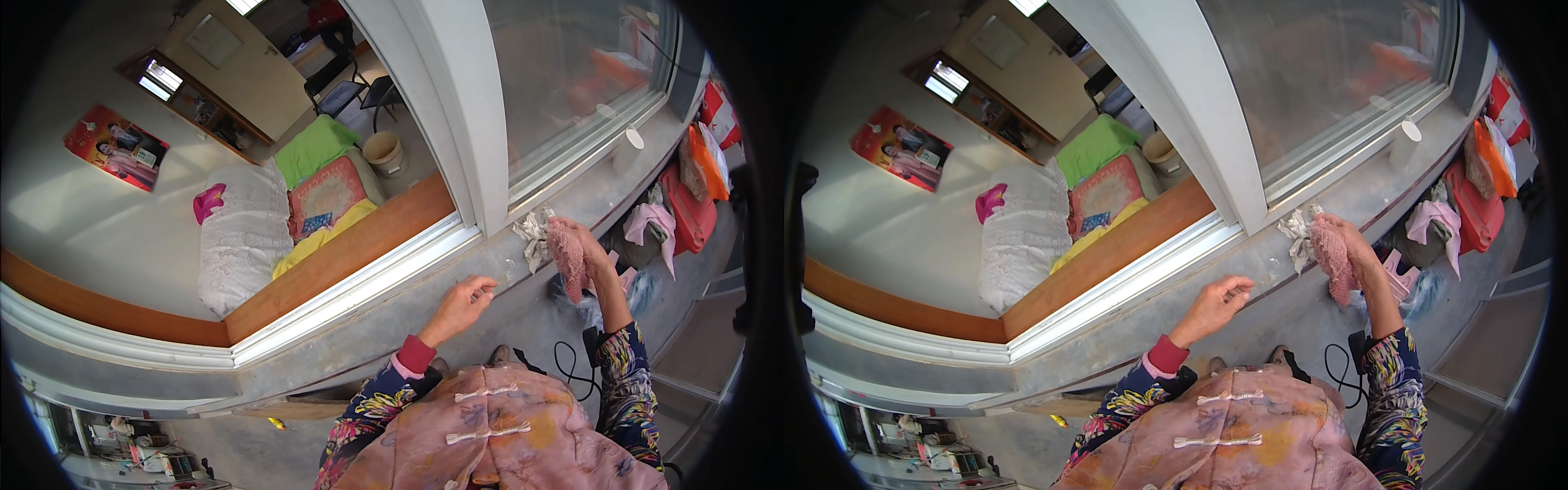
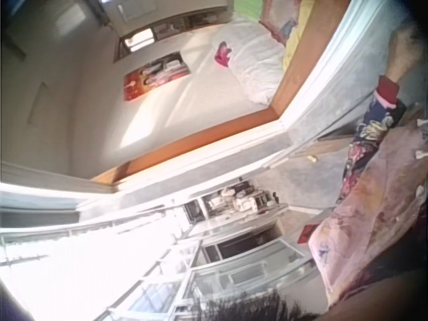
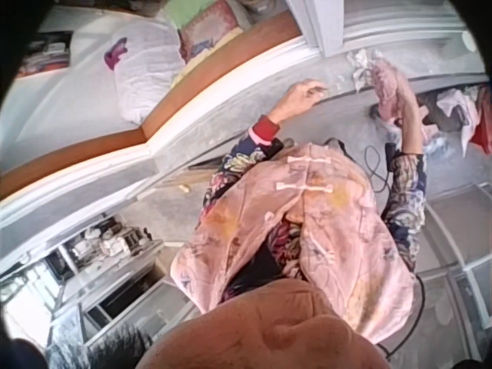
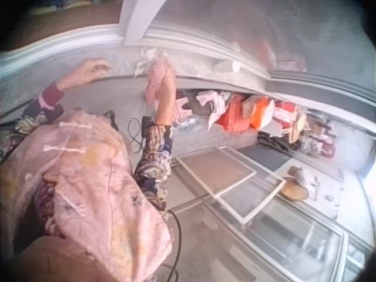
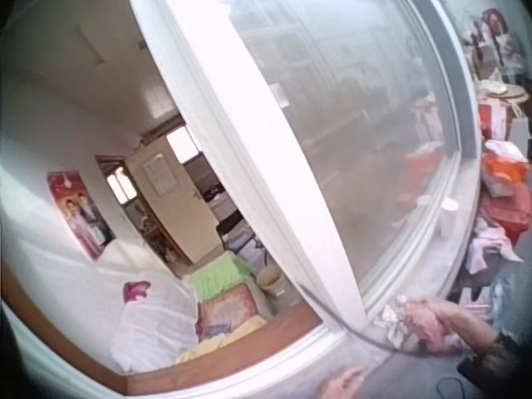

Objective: The person wipes a white window frame with a pink cloth, then rinses the cloth in a green basin, pours out dirty water, refills the basin from a tap, and wrings the cloth. The person handles a cloth, basin, and tap throughout.

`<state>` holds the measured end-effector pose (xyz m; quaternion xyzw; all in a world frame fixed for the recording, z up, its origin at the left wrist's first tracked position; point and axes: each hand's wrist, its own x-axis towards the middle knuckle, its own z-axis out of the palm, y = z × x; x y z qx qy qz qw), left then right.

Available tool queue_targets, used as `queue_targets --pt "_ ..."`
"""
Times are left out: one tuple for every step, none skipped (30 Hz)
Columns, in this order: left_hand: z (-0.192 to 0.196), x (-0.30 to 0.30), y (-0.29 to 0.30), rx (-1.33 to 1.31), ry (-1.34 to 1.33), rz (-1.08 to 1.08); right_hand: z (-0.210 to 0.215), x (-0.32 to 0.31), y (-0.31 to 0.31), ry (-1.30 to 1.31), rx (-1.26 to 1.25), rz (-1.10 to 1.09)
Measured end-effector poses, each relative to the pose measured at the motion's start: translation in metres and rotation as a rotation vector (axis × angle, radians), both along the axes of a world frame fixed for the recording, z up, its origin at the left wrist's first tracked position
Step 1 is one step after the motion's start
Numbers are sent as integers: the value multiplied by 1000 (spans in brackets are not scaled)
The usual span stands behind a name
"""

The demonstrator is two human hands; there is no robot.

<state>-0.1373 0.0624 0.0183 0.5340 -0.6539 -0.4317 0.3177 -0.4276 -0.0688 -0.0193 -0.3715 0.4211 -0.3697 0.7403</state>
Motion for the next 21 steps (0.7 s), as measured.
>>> queue_targets --pt "-1 1 2 4 0 -7 -3 4 -4 26 -59 55" --pt "-3 3 4 19 -7 -9 -8 10 -8 240 -156 26" --pt "-3 4 6 46 -19 -12 -12 15 -13 499 -237 49" --pt "-4 6 9 63 -27 -15 -16 21 -17 737 -374 92" --pt "-5 8 11 88 -39 -22 -20 24 -22 1044 -489 130" --pt "-5 9 13 106 -45 -28 -24 29 -24 1201 -540 127" --pt "-6 11 15 122 -40 -29 -26 31 -27 1123 -534 140" --pt "-6 12 17 130 -30 -28 -26 34 -29 1089 -479 189" --pt "-8 14 18 131 -9 -29 -25 33 -29 1080 -410 223" --pt "-9 15 19 132 -8 -25 -23 33 -28 802 -271 210" --pt "-11 16 20 125 5 -22 -19 30 -26 599 -207 164" --pt "-13 18 21 117 18 -19 -14 25 -23 406 -125 98" --pt "-15 20 22 120 28 -16 -9 19 -19 234 -44 31" --pt "-17 21 23 121 37 -14 -5 9 -16 173 -56 1" --pt "-18 23 24 142 34 -13 -1 0 -15 135 9 -105" --pt "-20 24 25 140 34 -21 0 -11 -17 70 41 -181" --pt "-21 26 26 156 20 -27 0 -22 -19 -53 28 -210" --pt "-22 27 26 172 6 -34 -2 -33 -26 -102 80 -251" --pt "-22 27 27 183 7 -40 -7 -43 -34 -102 78 -287" --pt "-23 28 28 195 7 -45 -13 -52 -41 -132 56 -298" --pt "-23 28 28 225 -2 -47 -20 -59 -49 -160 51 -328"
